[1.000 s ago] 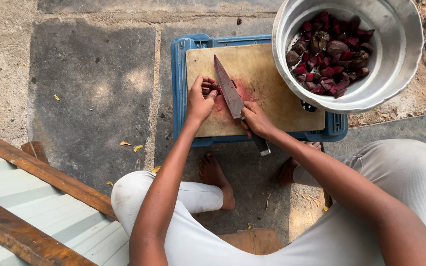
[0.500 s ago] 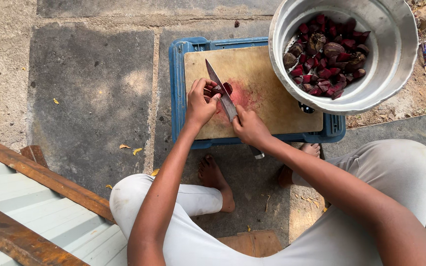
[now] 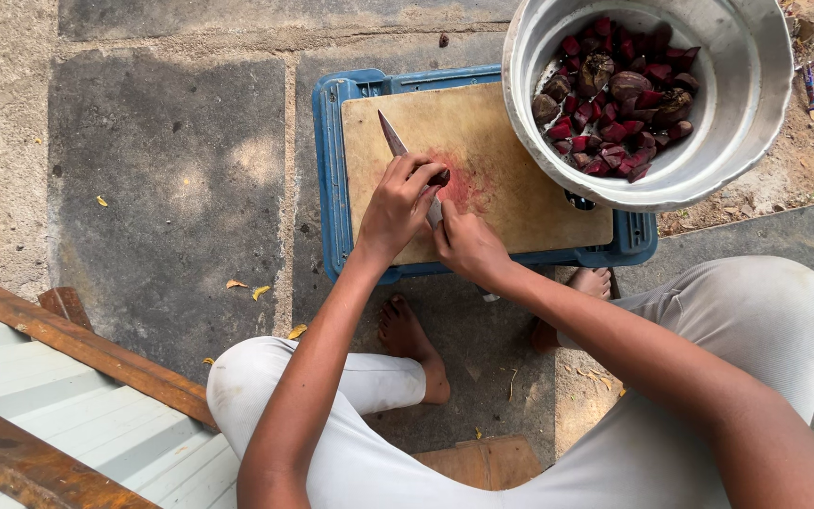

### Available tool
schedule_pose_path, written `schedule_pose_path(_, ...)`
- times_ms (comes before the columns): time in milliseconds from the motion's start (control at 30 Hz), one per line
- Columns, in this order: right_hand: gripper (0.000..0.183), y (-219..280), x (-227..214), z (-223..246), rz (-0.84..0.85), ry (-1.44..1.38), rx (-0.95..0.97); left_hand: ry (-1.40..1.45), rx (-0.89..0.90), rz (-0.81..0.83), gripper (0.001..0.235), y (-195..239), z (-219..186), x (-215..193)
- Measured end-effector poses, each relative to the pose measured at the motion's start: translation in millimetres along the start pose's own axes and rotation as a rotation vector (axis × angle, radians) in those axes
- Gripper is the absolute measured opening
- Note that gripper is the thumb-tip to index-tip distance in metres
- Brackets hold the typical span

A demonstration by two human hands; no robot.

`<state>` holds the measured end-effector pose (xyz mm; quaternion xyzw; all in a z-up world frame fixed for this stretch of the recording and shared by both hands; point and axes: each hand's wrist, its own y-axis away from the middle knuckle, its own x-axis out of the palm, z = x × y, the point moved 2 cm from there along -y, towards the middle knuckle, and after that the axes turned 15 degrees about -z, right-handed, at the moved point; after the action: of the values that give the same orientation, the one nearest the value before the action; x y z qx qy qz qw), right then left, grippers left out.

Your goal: The person sits on outdoor steps and uses a knife to cut dark red fruits on a wooden board, placing the cut pieces into a metal colander. The person occasionally wipes the knife blade with their hand.

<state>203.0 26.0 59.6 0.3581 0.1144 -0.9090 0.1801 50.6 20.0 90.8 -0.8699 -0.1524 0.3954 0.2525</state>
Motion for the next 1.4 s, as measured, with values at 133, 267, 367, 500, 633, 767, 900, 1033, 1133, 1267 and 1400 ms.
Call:
schedule_pose_path(133,0.021,-1,5,-2,0.046,0.029,-0.004,-0.026,0.039,0.046,0.036,-2,-4,-3)
schedule_pose_path(267,0.022,-2,6,-5,0.065,0.019,-0.006,-0.134,0.171,0.112,0.044,-5,-8,-3)
schedule_pose_path(367,0.023,-2,8,-6,0.075,0.03,-0.005,-0.155,0.216,0.146,0.045,-8,-10,-9)
schedule_pose_path(500,0.022,-2,6,-7,0.026,-0.014,-0.026,-0.165,0.259,0.16,0.045,-16,-10,-18)
schedule_pose_path(633,0.021,-2,5,-6,0.028,0.009,-0.03,-0.188,0.206,0.139,0.047,-17,-10,-22)
schedule_pose_path(767,0.021,-3,4,-4,0.068,0.005,-0.009,-0.127,0.172,0.113,0.043,-10,-11,-13)
schedule_pose_path(900,0.023,-4,3,-1,0.101,-0.008,0.012,-0.138,0.181,0.146,0.041,-2,-6,-4)
schedule_pose_path(1033,0.02,-5,2,-1,0.08,0.028,-0.013,-0.225,0.209,0.126,0.035,2,10,-2)
schedule_pose_path(1133,0.018,-5,3,-3,0.097,0.023,0.005,-0.314,0.135,0.071,0.033,1,24,-2)
schedule_pose_path(1267,0.018,-4,5,-5,0.08,0.025,-0.006,-0.297,0.014,-0.068,0.031,4,30,-6)
schedule_pose_path(1400,0.019,-4,6,-6,0.068,0.007,-0.008,-0.229,-0.137,-0.143,0.026,5,29,-6)
